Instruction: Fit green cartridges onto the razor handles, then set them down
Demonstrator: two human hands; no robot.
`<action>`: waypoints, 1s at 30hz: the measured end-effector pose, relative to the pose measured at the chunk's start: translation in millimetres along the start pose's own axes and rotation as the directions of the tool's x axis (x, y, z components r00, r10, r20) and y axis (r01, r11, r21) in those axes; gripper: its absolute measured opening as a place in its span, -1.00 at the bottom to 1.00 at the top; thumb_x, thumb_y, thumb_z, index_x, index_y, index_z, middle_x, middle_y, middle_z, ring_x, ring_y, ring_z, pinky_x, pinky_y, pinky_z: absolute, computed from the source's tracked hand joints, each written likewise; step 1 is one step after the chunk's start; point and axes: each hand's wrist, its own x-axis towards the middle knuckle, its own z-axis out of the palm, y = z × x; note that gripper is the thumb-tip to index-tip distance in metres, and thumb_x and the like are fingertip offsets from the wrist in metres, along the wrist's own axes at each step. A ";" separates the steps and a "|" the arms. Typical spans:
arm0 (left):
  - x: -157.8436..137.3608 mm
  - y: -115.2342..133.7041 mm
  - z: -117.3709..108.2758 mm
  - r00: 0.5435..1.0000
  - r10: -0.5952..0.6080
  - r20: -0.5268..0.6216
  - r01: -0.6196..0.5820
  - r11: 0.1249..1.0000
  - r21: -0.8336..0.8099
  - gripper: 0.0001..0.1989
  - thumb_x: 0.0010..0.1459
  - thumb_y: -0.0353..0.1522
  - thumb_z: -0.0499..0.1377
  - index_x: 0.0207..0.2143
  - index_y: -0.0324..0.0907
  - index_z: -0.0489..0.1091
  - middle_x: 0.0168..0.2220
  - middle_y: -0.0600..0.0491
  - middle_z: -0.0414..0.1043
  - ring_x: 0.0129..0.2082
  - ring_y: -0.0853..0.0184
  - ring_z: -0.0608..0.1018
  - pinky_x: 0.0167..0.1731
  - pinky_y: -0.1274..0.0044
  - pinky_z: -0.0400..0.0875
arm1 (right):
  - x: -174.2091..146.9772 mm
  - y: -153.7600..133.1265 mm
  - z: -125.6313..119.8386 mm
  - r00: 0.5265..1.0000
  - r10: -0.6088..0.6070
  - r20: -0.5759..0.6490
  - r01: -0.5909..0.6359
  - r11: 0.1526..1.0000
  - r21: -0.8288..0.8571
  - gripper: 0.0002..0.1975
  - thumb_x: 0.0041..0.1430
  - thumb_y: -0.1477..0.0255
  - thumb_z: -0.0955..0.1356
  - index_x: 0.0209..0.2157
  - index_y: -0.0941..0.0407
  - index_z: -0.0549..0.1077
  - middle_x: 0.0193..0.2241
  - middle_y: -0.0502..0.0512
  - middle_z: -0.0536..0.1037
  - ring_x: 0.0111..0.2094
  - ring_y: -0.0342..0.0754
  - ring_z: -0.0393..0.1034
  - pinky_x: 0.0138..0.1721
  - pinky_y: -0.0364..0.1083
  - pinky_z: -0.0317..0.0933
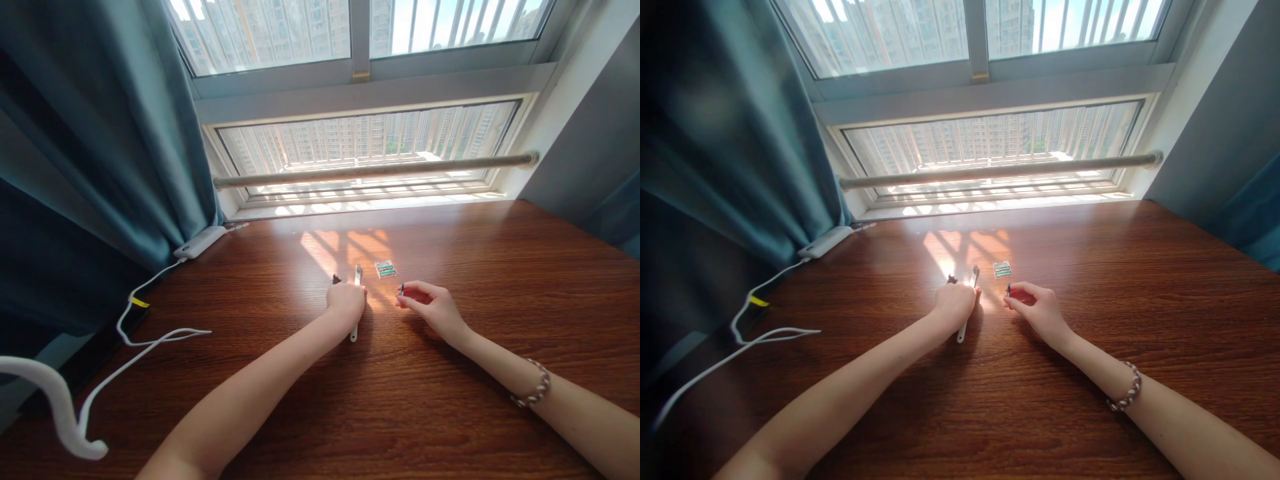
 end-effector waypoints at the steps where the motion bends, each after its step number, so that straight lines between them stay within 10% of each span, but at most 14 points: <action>1: 0.5 -0.8 0.6 1.000 -0.001 -0.010 0.001 1.000 0.010 -0.71 0.16 -0.28 0.01 -0.15 -0.30 0.31 -0.19 -0.08 0.37 -0.22 0.29 0.45 -0.25 0.37 0.37 | 0.1 -0.6 0.6 1.000 0.023 0.000 -0.023 0.999 0.024 -0.71 -0.18 0.32 0.44 -0.36 0.15 0.45 -0.48 0.07 0.54 -0.44 -0.03 0.46 -0.30 -0.03 0.34; 16: -30.0 -11.8 2.2 0.907 0.246 -0.342 -0.211 0.968 0.135 -0.49 0.22 -0.19 -0.21 -0.45 -0.26 0.42 -0.55 -0.13 0.45 -0.50 0.23 0.52 -0.57 0.55 0.20 | -1.6 -7.8 2.8 0.950 0.182 0.255 -0.232 0.955 0.185 -0.69 -0.01 0.21 0.34 -0.37 0.17 0.49 -0.51 -0.01 0.39 -0.55 -0.21 0.27 -0.48 -0.16 0.19; 23: -57.2 -18.9 26.2 0.423 0.620 -0.661 -0.569 0.749 0.338 -0.70 0.14 -0.34 -0.01 -0.65 -0.17 0.22 -0.73 0.12 0.26 -0.71 0.39 0.32 -0.66 0.53 0.01 | 2.4 -10.4 -2.7 0.968 -0.119 0.222 0.192 0.919 -0.345 -0.74 0.11 0.28 0.26 -0.42 0.14 0.49 -0.48 0.04 0.40 -0.49 -0.16 0.27 -0.47 -0.17 0.14; 30: -59.5 -23.4 27.6 0.340 0.667 -0.663 -0.650 0.676 0.347 -0.73 0.12 -0.36 0.02 -0.64 -0.16 0.19 -0.71 0.13 0.24 -0.68 0.40 0.29 -0.63 0.52 -0.02 | 3.3 1.2 -2.6 0.957 -0.173 0.231 0.275 0.790 -0.548 -0.79 0.09 0.32 0.28 -0.32 0.07 0.50 -0.45 0.06 0.46 -0.49 -0.12 0.28 -0.45 -0.13 0.18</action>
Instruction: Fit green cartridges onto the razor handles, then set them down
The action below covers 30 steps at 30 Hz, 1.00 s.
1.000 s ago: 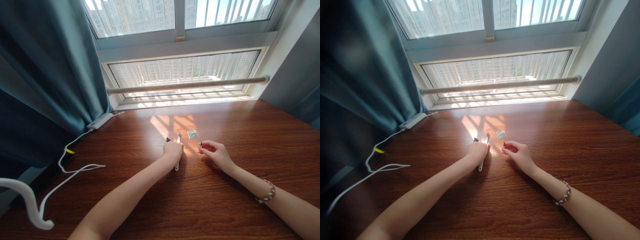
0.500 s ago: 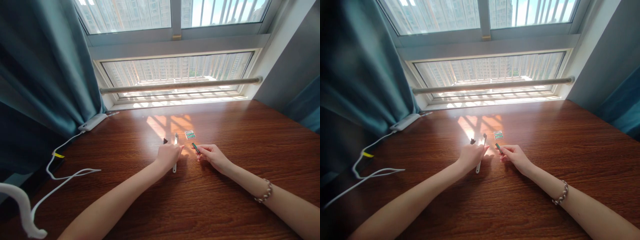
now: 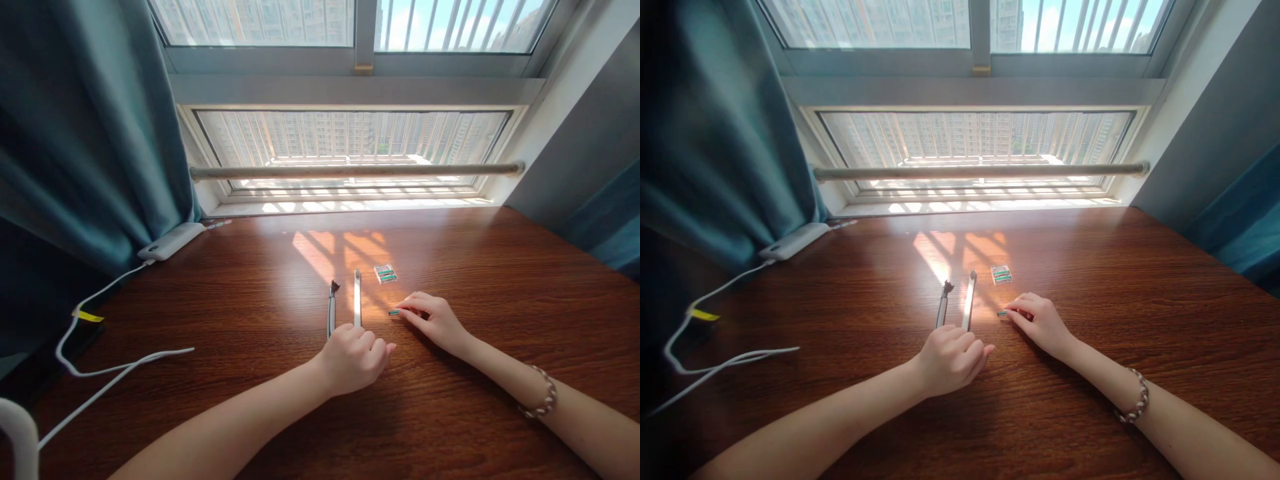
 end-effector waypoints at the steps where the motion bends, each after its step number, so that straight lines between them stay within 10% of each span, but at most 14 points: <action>1: 0.0 -0.8 0.2 1.000 -0.002 0.005 0.002 1.000 -0.007 -0.73 0.12 -0.36 0.01 -0.63 -0.17 0.19 -0.71 0.13 0.24 -0.68 0.41 0.30 -0.63 0.52 -0.03 | 0.2 0.7 0.7 1.000 0.018 -0.010 -0.018 1.000 -0.016 -0.80 0.08 0.31 0.29 -0.31 0.07 0.50 -0.47 0.05 0.46 -0.49 -0.12 0.28 -0.45 -0.13 0.18; 19: -2.0 4.0 0.5 1.000 0.013 0.021 -0.012 0.999 -0.050 -0.72 0.14 -0.36 0.00 -0.62 -0.17 0.22 -0.70 0.12 0.26 -0.67 0.42 0.31 -0.63 0.50 -0.03 | 8.6 1.8 -4.4 0.997 -0.078 -0.027 0.073 0.985 -0.156 -0.80 -0.03 0.29 0.38 -0.31 0.03 0.48 -0.33 0.05 0.47 -0.24 -0.02 0.30 -0.20 -0.05 0.19; 30: -3.9 2.4 -3.6 1.000 -0.003 0.018 0.004 0.998 -0.056 -0.70 0.14 -0.37 -0.02 -0.64 -0.19 0.23 -0.70 0.12 0.26 -0.68 0.45 0.32 -0.65 0.52 0.00 | 80.8 43.1 0.7 0.999 -0.026 -0.020 0.024 0.998 -0.061 -0.31 -0.24 0.40 0.46 0.00 0.14 0.24 -0.12 0.18 0.42 -0.10 0.04 0.31 -0.05 0.04 0.15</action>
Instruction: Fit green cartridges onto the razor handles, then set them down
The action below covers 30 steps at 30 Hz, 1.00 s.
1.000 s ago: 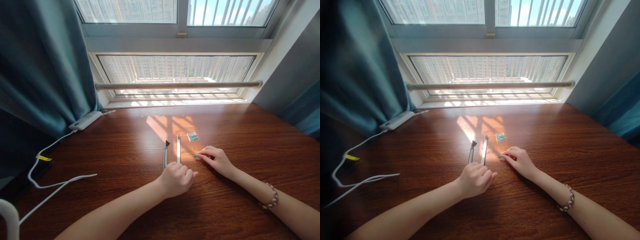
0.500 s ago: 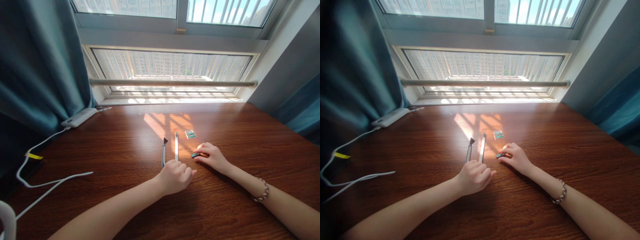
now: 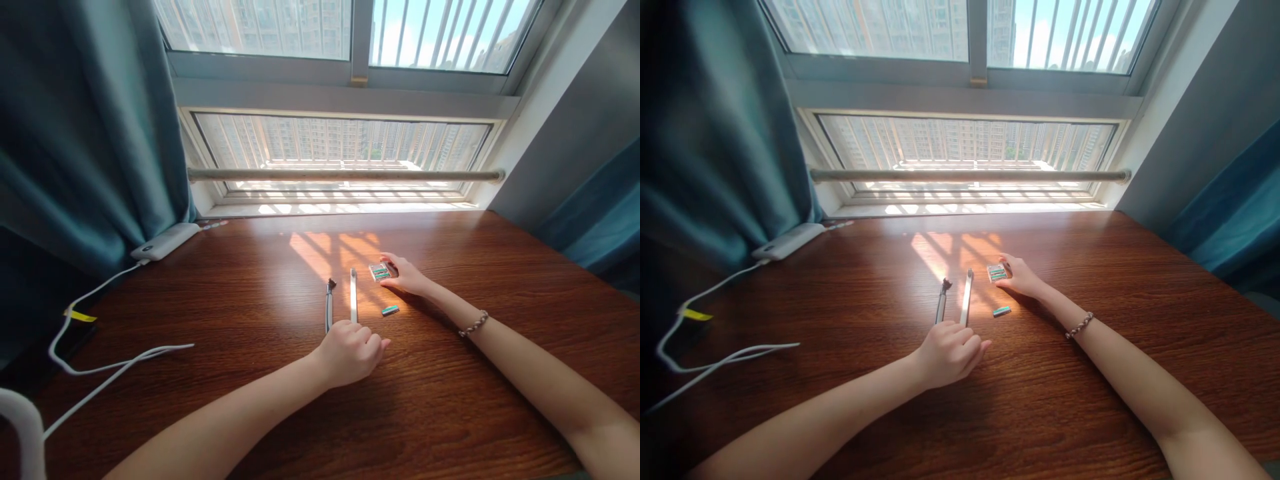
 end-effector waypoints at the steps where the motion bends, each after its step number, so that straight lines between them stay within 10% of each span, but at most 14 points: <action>1: -0.4 -0.5 0.0 1.000 -0.005 0.010 0.005 1.000 -0.014 -0.69 0.15 -0.37 -0.03 -0.64 -0.20 0.23 -0.70 0.12 0.26 -0.68 0.45 0.32 -0.65 0.53 0.00 | 1.6 0.2 1.9 1.000 0.005 0.000 -0.005 1.000 0.010 -0.33 -0.24 0.41 0.46 -0.01 0.15 0.26 -0.15 0.17 0.43 -0.12 0.04 0.32 -0.06 0.04 0.15; 6: 4.6 2.7 -3.2 0.946 -0.256 0.199 0.319 0.848 -0.424 -0.61 0.19 -0.31 -0.10 -0.65 -0.23 0.24 -0.69 0.11 0.25 -0.67 0.49 0.28 -0.64 0.58 0.05 | -9.0 -19.3 -5.9 1.000 0.021 -0.023 -0.019 0.997 0.076 -0.32 -0.20 0.39 0.45 0.02 0.12 0.21 -0.16 0.17 0.43 -0.15 0.00 0.35 -0.09 0.03 0.19; 10: 17.1 6.8 -9.1 0.678 -0.411 0.609 0.645 -0.064 -0.762 -0.65 0.14 -0.17 -0.04 -0.46 -0.26 0.31 -0.62 0.12 0.29 -0.70 0.54 0.26 -0.67 0.63 0.14 | -34.4 -58.5 -26.1 0.997 -0.076 -0.029 0.080 0.964 0.254 -0.23 -0.17 0.35 0.45 0.09 0.06 0.11 -0.10 0.15 0.40 -0.05 0.01 0.28 -0.03 0.02 0.15; 12: 22.1 7.2 -12.4 0.655 -0.347 0.671 0.543 -0.402 -0.737 -0.66 0.03 -0.18 0.12 -0.25 -0.25 0.33 -0.35 -0.01 0.40 -0.56 0.50 0.39 -0.55 0.62 0.27 | -48.3 -79.7 -35.0 0.990 -0.137 0.038 0.118 0.939 0.324 -0.19 -0.18 0.35 0.46 0.11 0.04 0.07 -0.10 0.15 0.41 -0.03 0.03 0.27 0.00 0.04 0.12; 14: 24.4 7.1 -15.6 0.687 -0.304 0.660 0.433 -0.558 -0.708 -0.49 -0.10 -0.21 0.24 -0.07 -0.18 0.26 -0.10 -0.10 0.34 -0.35 0.41 0.46 -0.38 0.57 0.33 | -60.0 -97.7 -41.5 0.977 -0.168 0.129 0.110 0.924 0.367 -0.17 -0.17 0.36 0.45 0.13 0.02 0.03 -0.10 0.14 0.42 -0.03 0.04 0.27 0.02 0.05 0.10; 19: 23.5 8.4 -19.4 0.727 -0.282 0.626 0.330 -0.656 -0.679 -0.34 -0.23 -0.28 0.33 -0.01 -0.10 0.22 -0.01 -0.13 0.29 -0.20 0.27 0.46 -0.26 0.46 0.35 | -71.3 -117.1 -48.8 0.947 -0.173 0.269 0.043 0.902 0.429 -0.16 -0.17 0.32 0.45 0.14 -0.01 0.02 -0.03 0.14 0.37 0.03 0.07 0.21 0.02 0.07 0.11; 23: 22.3 12.7 -15.8 0.679 -0.431 0.594 0.289 -0.587 -0.756 -0.53 -0.22 -0.40 0.32 -0.20 -0.17 0.28 -0.20 -0.01 0.40 -0.26 0.32 0.47 -0.21 0.43 0.35 | -71.0 -100.6 -38.4 0.996 -0.031 0.083 -0.017 0.856 0.516 -0.39 -0.06 0.22 0.37 0.04 0.04 0.18 -0.06 0.15 0.39 -0.04 0.02 0.28 -0.06 0.00 0.19; 26: 21.2 17.7 -13.0 0.675 -0.455 0.581 0.340 -0.507 -0.792 -0.59 -0.20 -0.45 0.31 -0.25 -0.19 0.26 -0.26 0.04 0.39 -0.33 0.38 0.47 -0.22 0.44 0.35 | -76.3 -78.7 -18.9 0.963 0.249 -0.103 -0.209 0.933 0.294 -0.60 -0.01 0.22 0.34 -0.16 0.12 0.32 -0.37 0.11 0.48 -0.35 -0.05 0.39 -0.30 -0.05 0.29; 30: 18.9 26.3 -8.8 0.720 -0.386 0.577 0.395 -0.456 -0.797 -0.59 -0.22 -0.48 0.31 -0.28 -0.21 0.25 -0.27 0.05 0.38 -0.33 0.40 0.45 -0.26 0.49 0.34 | -86.5 -65.4 5.8 0.968 0.213 -0.130 -0.228 0.967 -0.110 -0.50 -0.12 0.18 0.39 -0.15 0.14 0.30 -0.43 0.08 0.42 -0.43 -0.03 0.32 -0.36 -0.03 0.25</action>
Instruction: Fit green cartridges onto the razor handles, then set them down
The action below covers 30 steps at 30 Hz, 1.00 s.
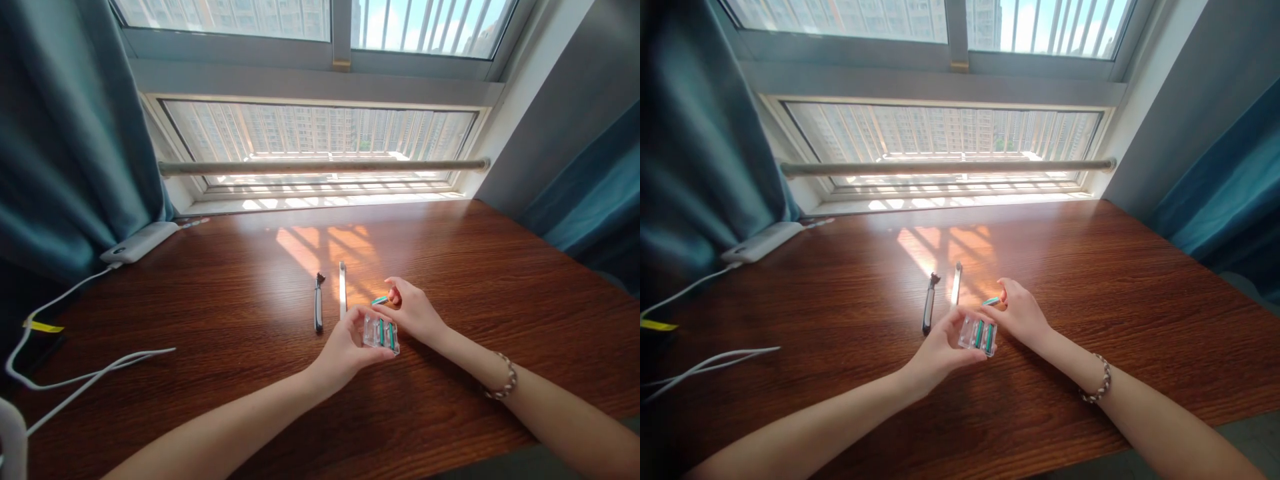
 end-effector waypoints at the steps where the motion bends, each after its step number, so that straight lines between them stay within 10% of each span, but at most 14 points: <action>1: -0.5 -2.1 1.0 1.000 0.004 0.018 -0.004 1.000 0.001 -0.59 -0.23 -0.49 0.32 -0.29 -0.21 0.25 -0.26 0.04 0.37 -0.32 0.40 0.45 -0.25 0.49 0.34 | -1.9 -0.4 3.8 1.000 -0.028 -0.007 0.027 0.998 -0.060 -0.48 -0.12 0.18 0.38 -0.13 0.14 0.29 -0.40 0.11 0.41 -0.39 0.00 0.32 -0.34 -0.02 0.25; 7: -2.0 -9.4 1.7 0.999 -0.019 0.051 0.020 1.000 -0.007 -0.58 -0.25 -0.51 0.32 -0.29 -0.21 0.25 -0.26 0.05 0.34 -0.32 0.39 0.45 -0.25 0.48 0.34 | -3.8 -4.2 12.7 0.995 -0.096 -0.040 0.086 0.976 -0.201 -0.51 -0.03 0.28 0.33 -0.06 0.18 0.22 -0.30 0.21 0.38 -0.25 0.08 0.29 -0.20 0.04 0.21; 18: 3.7 -12.8 -9.2 0.994 0.010 -0.109 -0.007 1.000 0.025 -0.59 -0.19 -0.47 0.31 -0.28 -0.19 0.21 -0.29 0.06 0.37 -0.32 0.37 0.46 -0.24 0.46 0.32 | -3.2 -13.1 -14.7 0.991 -0.126 -0.038 0.130 0.872 0.473 -0.35 -0.12 0.40 0.42 0.01 0.07 0.10 -0.25 0.09 0.45 -0.25 -0.04 0.33 -0.24 -0.06 0.21; 30: 1.7 -10.1 -7.4 0.993 0.073 -0.098 -0.068 0.996 0.051 -0.63 -0.13 -0.43 0.29 -0.33 -0.17 0.14 -0.32 0.08 0.37 -0.31 0.39 0.44 -0.29 0.53 0.28 | -26.2 -39.6 -18.1 0.968 -0.249 0.035 0.202 0.856 0.475 -0.32 -0.15 0.45 0.45 0.02 0.08 0.12 -0.24 0.07 0.46 -0.19 -0.05 0.34 -0.12 -0.05 0.16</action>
